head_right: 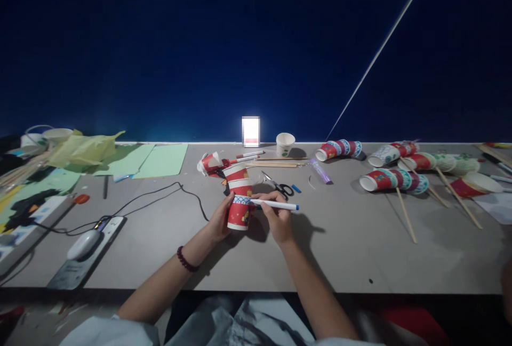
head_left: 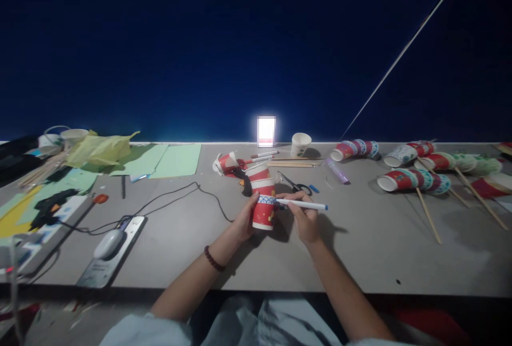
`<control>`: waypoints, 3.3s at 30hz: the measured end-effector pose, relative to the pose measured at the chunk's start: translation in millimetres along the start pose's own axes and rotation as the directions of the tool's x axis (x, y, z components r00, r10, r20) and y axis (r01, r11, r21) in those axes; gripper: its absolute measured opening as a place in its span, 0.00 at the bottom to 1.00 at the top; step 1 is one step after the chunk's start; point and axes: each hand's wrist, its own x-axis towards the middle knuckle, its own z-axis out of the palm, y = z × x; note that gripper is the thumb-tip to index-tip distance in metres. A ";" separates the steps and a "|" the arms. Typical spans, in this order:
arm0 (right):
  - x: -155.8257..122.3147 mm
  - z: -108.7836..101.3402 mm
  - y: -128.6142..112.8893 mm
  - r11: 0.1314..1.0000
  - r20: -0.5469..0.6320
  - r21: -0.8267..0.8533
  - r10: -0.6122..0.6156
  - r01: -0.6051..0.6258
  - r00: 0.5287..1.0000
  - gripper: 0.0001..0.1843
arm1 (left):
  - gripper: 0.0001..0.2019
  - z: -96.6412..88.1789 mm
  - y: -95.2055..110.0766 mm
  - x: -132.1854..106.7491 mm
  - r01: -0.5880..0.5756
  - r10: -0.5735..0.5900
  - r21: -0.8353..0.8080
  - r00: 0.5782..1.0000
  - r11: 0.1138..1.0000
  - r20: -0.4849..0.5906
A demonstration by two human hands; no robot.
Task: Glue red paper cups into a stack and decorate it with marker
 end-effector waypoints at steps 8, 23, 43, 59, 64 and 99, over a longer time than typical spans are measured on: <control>1.2 -1.6 2.8 0.999 -0.041 0.023 0.030 -0.029 0.999 0.06 | 0.19 4.4 4.0 -0.5 0.017 -0.016 -0.018 1.000 1.000 0.026; -0.3 5.5 -6.1 0.999 0.002 -0.024 -0.042 0.042 0.999 0.09 | 0.16 1.4 3.9 1.0 0.016 -0.016 0.008 0.998 1.000 -0.064; 0.0 4.2 -3.9 0.996 0.004 -0.063 -0.067 0.067 0.998 0.08 | 0.17 3.6 4.2 -0.1 0.040 -0.040 -0.012 0.998 0.999 -0.040; -0.5 -1.2 2.7 0.999 -0.018 0.016 -0.030 0.030 0.999 0.04 | 0.16 6.3 6.0 -0.8 0.045 -0.046 -0.033 0.999 0.998 -0.027; -0.6 -3.9 5.3 0.999 -0.053 0.034 0.012 -0.011 0.999 0.04 | 0.18 13.2 7.7 -2.5 0.022 -0.023 -0.026 0.999 0.999 -0.024; -0.7 5.3 -7.2 0.996 0.000 -0.081 -0.038 0.038 0.999 0.06 | 0.18 1.9 6.2 -1.4 0.023 -0.021 0.010 0.992 1.000 -0.124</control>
